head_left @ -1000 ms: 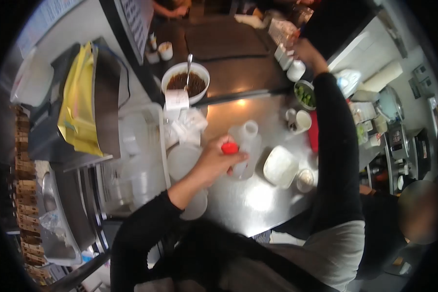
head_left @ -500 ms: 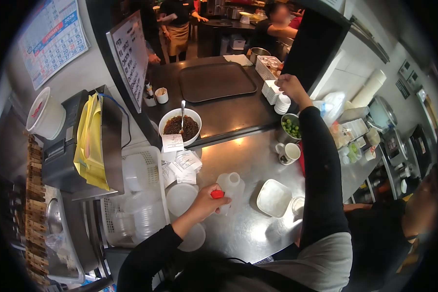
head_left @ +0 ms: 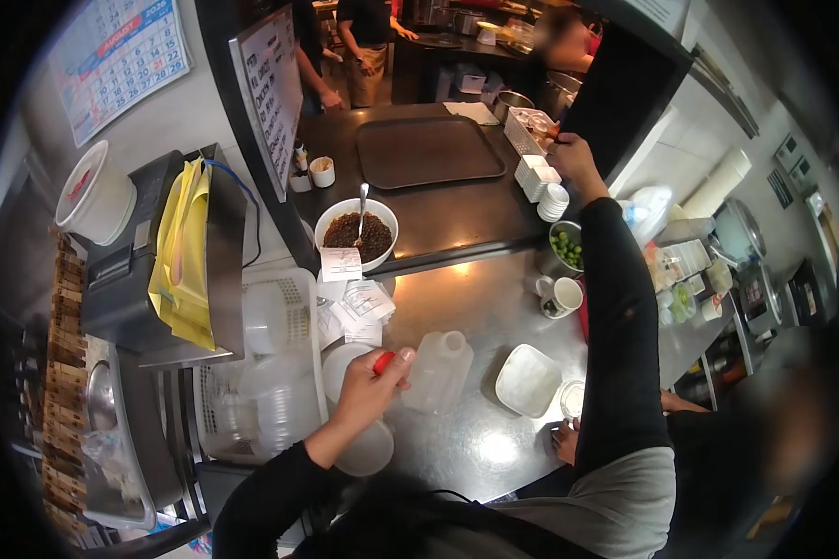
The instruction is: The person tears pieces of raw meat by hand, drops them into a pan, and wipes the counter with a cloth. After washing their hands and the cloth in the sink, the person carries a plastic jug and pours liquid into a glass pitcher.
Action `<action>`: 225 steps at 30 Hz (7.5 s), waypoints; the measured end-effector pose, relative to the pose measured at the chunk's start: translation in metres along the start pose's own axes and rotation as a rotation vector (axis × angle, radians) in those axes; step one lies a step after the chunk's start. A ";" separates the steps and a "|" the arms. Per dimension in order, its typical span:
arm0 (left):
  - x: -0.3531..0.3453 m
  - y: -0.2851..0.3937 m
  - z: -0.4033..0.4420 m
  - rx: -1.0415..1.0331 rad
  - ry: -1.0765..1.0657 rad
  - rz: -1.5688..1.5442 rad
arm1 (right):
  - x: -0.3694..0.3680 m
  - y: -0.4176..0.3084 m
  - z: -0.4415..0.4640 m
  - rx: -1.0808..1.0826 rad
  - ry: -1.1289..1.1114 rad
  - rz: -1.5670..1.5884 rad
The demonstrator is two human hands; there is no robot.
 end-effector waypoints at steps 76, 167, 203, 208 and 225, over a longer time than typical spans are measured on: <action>0.001 -0.001 -0.028 -0.317 -0.430 1.021 | -0.046 -0.085 0.044 0.202 0.255 -0.016; -0.067 0.074 0.048 -0.431 -0.658 1.058 | 0.061 0.004 -0.432 0.323 -0.574 -0.016; -0.064 0.141 0.198 -0.233 -0.199 0.908 | 0.085 -0.032 -0.490 0.121 -0.604 -0.039; -0.064 0.128 0.204 -0.380 -0.336 0.738 | 0.084 -0.027 -0.488 0.262 -0.557 -0.186; 0.004 -0.047 -0.035 -0.632 -0.457 0.850 | 0.057 0.002 -0.459 0.367 -0.846 -0.294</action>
Point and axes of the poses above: each hand's wrist, its own z-axis towards the middle knuckle, its own x-axis out of the back of the hand, y = z × x, the point moved 1 cm from there along z, towards the middle knuckle, and after that the axes turned 14 degrees about -z, right-handed, at the moved point
